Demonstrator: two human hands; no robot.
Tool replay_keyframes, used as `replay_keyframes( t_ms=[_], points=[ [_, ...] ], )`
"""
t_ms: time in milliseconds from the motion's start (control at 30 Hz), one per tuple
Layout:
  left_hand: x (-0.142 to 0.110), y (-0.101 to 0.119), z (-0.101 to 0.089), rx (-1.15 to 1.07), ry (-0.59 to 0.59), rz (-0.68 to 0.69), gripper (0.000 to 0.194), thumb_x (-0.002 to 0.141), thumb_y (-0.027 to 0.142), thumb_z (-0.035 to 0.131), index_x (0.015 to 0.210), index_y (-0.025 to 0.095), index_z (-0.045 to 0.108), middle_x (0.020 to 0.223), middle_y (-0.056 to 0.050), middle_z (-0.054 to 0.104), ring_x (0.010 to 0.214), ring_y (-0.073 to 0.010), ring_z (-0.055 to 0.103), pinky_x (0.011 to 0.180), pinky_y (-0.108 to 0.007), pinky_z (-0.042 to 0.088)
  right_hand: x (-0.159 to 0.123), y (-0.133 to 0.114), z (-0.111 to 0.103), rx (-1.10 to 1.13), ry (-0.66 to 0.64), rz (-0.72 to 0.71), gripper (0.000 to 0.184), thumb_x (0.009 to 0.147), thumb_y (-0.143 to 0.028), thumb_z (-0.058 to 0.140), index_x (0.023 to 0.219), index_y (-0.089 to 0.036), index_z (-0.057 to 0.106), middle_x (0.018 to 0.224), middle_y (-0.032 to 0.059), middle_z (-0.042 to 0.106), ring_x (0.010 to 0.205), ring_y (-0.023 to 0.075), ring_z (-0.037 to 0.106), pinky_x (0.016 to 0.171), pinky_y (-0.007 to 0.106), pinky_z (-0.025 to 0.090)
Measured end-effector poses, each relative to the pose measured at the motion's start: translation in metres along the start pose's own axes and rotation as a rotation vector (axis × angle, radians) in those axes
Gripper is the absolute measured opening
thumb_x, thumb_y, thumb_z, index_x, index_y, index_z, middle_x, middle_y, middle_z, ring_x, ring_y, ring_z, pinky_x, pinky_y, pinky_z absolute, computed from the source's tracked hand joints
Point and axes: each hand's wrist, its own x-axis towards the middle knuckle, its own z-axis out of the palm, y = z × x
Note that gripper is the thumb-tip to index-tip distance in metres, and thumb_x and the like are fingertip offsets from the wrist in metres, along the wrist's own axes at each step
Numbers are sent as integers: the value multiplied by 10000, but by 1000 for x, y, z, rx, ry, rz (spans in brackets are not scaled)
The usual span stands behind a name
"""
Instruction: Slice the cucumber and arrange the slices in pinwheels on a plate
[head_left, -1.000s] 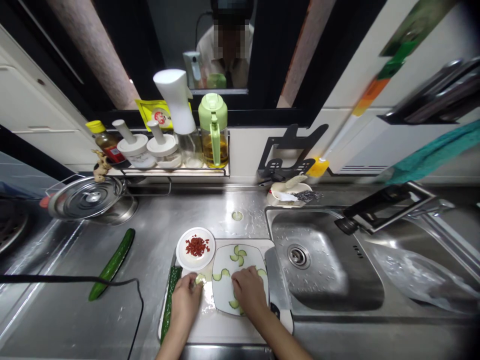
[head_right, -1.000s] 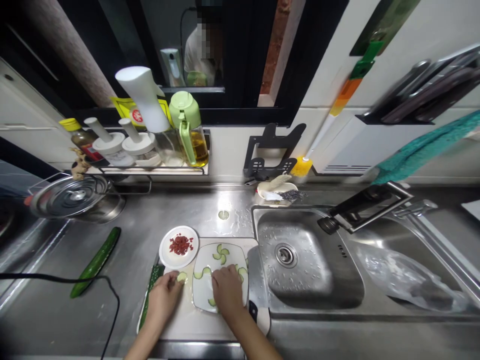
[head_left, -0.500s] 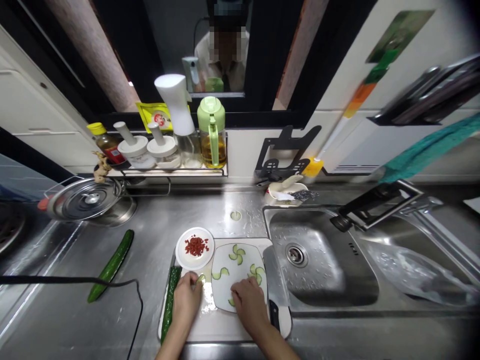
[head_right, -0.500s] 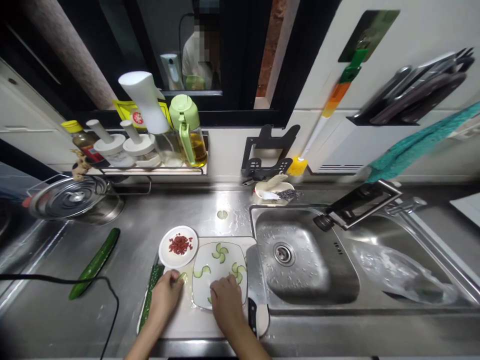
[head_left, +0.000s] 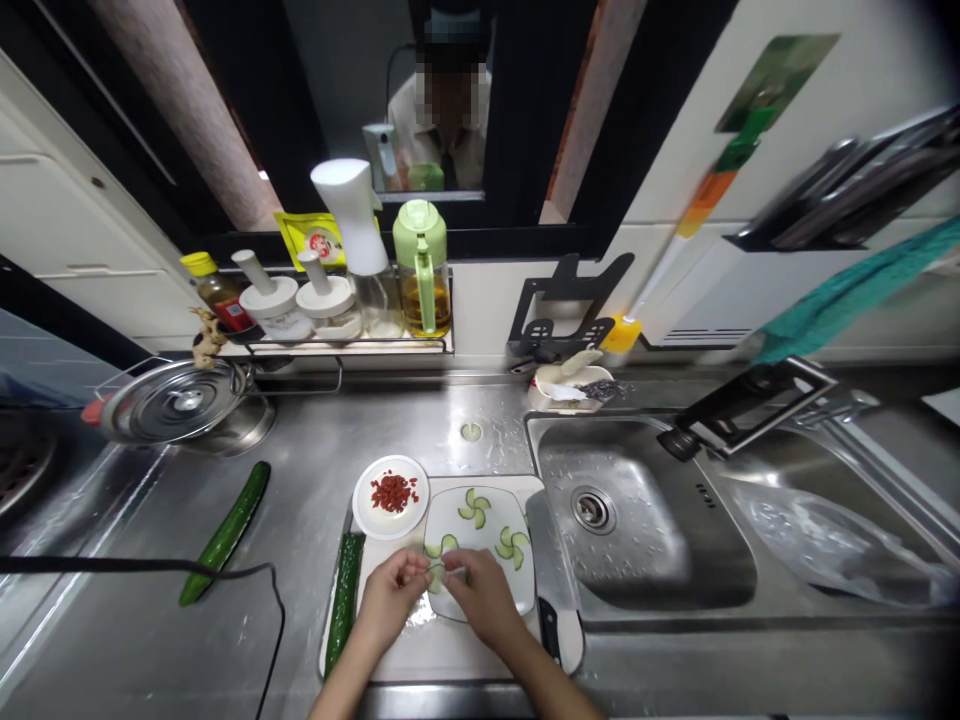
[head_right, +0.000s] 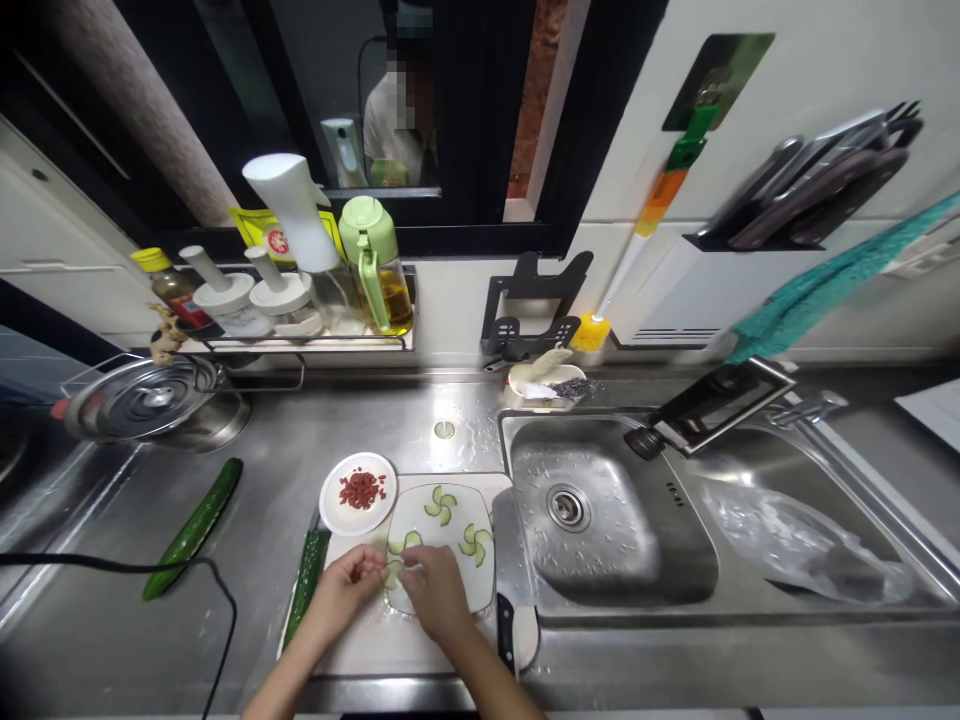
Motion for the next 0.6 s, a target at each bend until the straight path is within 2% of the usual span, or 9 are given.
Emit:
replay_keyframes(
  t_ms=[133,233,400,500,600],
  points=[
    [2,3,9,-76,-53,-48,398,580,492,695,749,140,618,581,40,545,534,-76,448,535,-198,329,3,-1,-5,5,-1,21,121,752,-237,543,708,-212,653,710,-10,657,759,171,568,712,266,384],
    [3,4,13,-131,-90,-81,447,601,563,665,715,134,614,564,47,530,520,-59,421,523,-191,307,2,-2,-12,4,7,15,109,747,-222,549,683,-209,637,687,-18,641,748,162,556,705,259,372],
    [1,2,20,-232,-129,-331,551,579,688,608,679,150,542,494,79,461,381,-16,280,414,-182,135,-4,-5,-21,7,20,-25,95,742,-201,555,689,-219,632,723,-17,643,807,169,550,754,270,364],
    [-1,4,23,-342,-146,-446,522,567,634,664,730,158,527,567,49,540,392,-12,338,407,-165,125,-7,-7,-21,7,31,-63,102,748,-195,552,681,-222,625,730,-15,641,816,171,544,763,276,363],
    [-1,6,21,-455,-166,-500,462,552,505,746,766,154,534,622,28,585,417,-4,381,411,-150,162,-9,-6,-21,11,29,-92,104,761,-201,547,691,-222,622,727,-17,640,808,169,540,756,275,363]
  ],
)
